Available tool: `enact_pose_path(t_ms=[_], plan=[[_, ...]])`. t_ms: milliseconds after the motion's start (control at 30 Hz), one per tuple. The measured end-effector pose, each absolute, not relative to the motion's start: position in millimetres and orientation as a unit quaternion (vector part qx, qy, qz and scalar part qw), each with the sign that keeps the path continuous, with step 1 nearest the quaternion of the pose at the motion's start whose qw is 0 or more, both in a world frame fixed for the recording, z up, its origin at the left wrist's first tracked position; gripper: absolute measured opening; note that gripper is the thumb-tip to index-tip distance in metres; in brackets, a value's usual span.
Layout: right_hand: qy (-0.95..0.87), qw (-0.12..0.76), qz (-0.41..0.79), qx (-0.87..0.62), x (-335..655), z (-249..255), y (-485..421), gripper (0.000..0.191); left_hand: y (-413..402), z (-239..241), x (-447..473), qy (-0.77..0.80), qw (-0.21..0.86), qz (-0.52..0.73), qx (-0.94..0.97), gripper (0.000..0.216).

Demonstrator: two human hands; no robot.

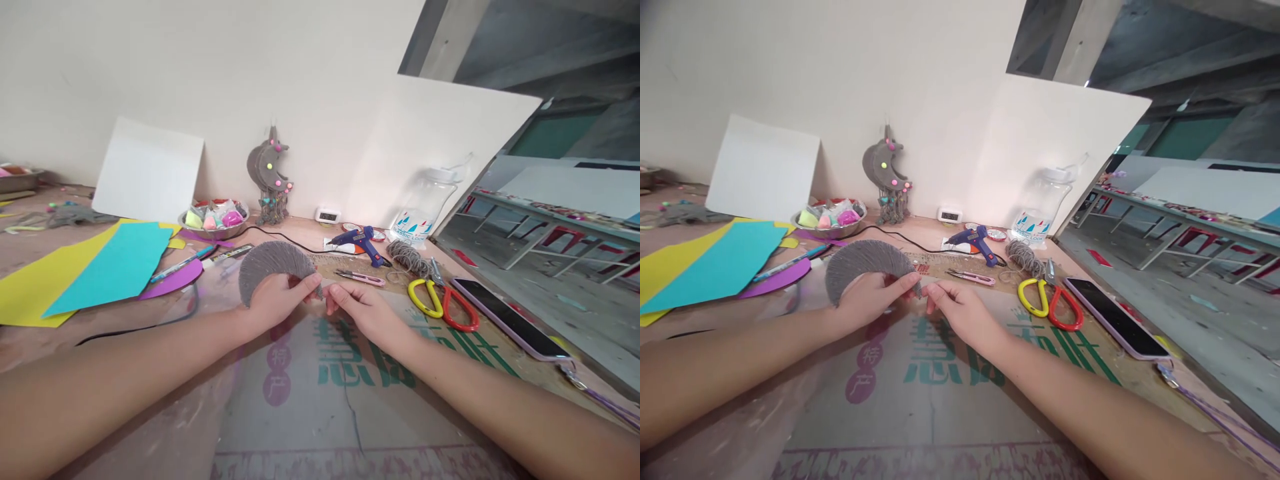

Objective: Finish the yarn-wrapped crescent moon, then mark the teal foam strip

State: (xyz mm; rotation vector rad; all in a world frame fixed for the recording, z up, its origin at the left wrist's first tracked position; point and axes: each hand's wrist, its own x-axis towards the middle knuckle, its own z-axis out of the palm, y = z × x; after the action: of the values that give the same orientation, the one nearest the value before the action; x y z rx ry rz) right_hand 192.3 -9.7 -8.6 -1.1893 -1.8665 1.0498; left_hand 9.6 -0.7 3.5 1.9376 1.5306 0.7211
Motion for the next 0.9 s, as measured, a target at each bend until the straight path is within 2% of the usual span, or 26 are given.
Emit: enact_pose_path(t_ms=[500,733,900], plan=[[-0.703,0.325,0.436,-0.458,187.3,-4.0,-14.5,0.027,-2.1,2.3,11.3,0.568,0.268,0.246,0.738,0.058],[-0.725,0.34,0.399,-0.446,190.7,-6.0,-11.7,0.035,0.4,2.3,10.3,0.573,0.267,0.261,0.729,0.059],[-0.715,0.339,0.402,-0.46,187.8,-9.9,-12.2,0.022,0.3,0.4,10.5,0.581,0.267,0.268,0.72,0.058]])
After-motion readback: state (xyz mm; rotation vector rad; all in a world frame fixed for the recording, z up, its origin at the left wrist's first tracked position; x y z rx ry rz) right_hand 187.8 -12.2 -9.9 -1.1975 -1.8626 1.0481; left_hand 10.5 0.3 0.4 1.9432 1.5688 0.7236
